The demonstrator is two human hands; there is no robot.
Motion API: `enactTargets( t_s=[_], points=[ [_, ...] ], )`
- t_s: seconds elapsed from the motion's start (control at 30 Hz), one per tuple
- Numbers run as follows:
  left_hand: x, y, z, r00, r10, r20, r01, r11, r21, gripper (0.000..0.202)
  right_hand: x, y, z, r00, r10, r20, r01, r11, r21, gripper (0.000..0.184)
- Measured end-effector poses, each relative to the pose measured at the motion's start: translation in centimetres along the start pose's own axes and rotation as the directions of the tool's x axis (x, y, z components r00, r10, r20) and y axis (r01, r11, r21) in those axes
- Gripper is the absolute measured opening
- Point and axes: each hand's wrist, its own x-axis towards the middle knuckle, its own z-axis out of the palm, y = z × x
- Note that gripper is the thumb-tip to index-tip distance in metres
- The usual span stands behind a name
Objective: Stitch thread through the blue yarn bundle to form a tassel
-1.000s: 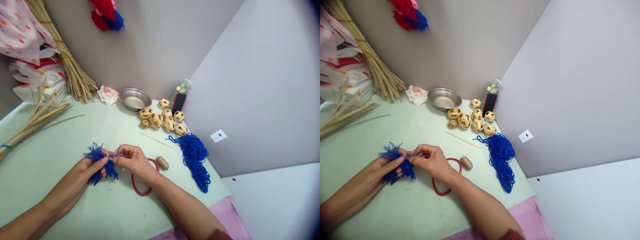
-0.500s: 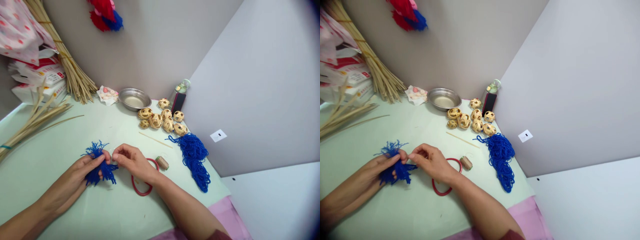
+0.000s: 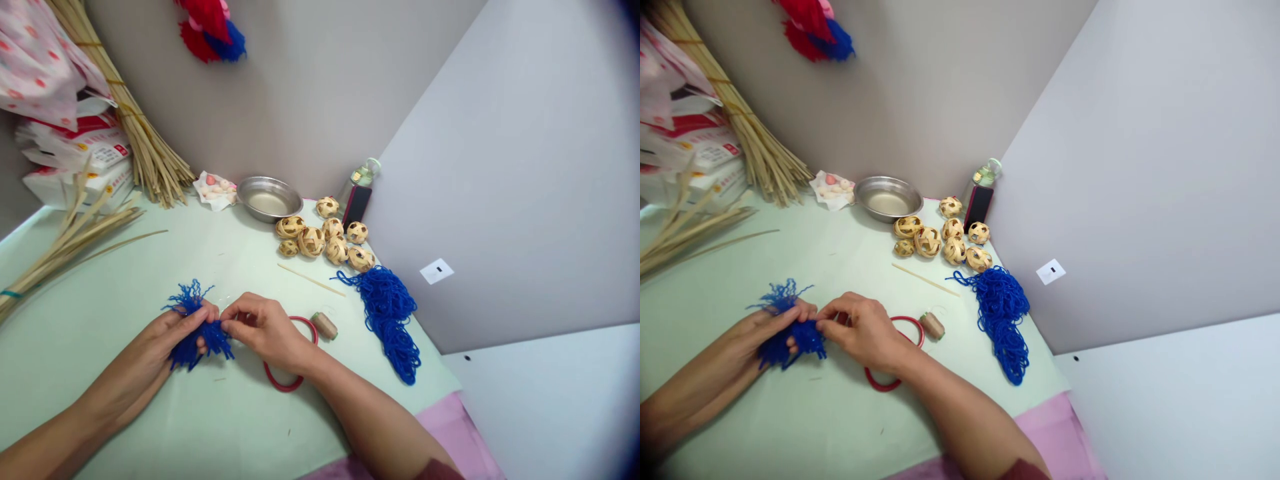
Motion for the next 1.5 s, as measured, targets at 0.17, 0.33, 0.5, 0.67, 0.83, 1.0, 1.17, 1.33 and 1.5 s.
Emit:
enactTargets(
  t_s=[0.17,0.33,0.5,0.67,0.83,1.0,1.17,1.33,1.5],
  points=[
    [-0.1,0.3,0.4,0.997,0.046,-0.057,-0.044,0.998,0.041,0.042,-0.1,-0.7,0.0,0.997,0.020,-0.069,-0.021,1.000,-0.010,0.004],
    [-0.5,0.8,1.1,0.998,0.061,-0.020,-0.059,0.995,0.081,0.041,0.1,-0.5,0.2,0.994,0.065,-0.085,-0.058,0.995,0.082,0.002],
    [-0.5,1.0,0.9,0.999,0.046,-0.024,-0.045,0.998,0.035,0.039,0.0,0.0,0.1,0.996,0.080,-0.030,-0.076,0.989,0.126,0.014],
    [-0.4,1.6,0.4,0.995,-0.028,-0.093,0.014,0.990,-0.140,0.040,-0.1,0.4,0.1,0.987,0.076,0.144,-0.089,0.992,0.085,0.019],
    [-0.5,2.0,0.7,0.988,-0.006,-0.152,-0.013,0.992,-0.124,0.042,0.1,0.2,-0.4,0.976,0.069,-0.208,-0.074,0.997,-0.016,0.022],
    [-0.8,1.2,1.1,0.998,0.046,-0.044,-0.045,0.999,0.012,0.041,-0.1,-0.5,-0.8,0.972,-0.035,-0.231,0.027,0.999,-0.039,0.037],
    [-0.7,0.6,1.1,0.996,0.079,0.027,-0.081,0.993,0.084,0.038,0.0,-0.3,-0.3,0.996,-0.022,0.089,0.021,1.000,0.007,0.058],
    [-0.4,0.4,0.9,0.998,0.060,-0.008,-0.059,0.994,0.096,0.040,0.3,0.0,-0.2,0.999,0.050,0.013,-0.052,0.985,0.164,0.057],
    [-0.4,0.2,0.6,0.997,0.061,0.037,-0.064,0.992,0.105,0.037,0.5,0.0,0.1,0.993,0.111,-0.031,-0.101,0.971,0.217,0.052]
  ],
)
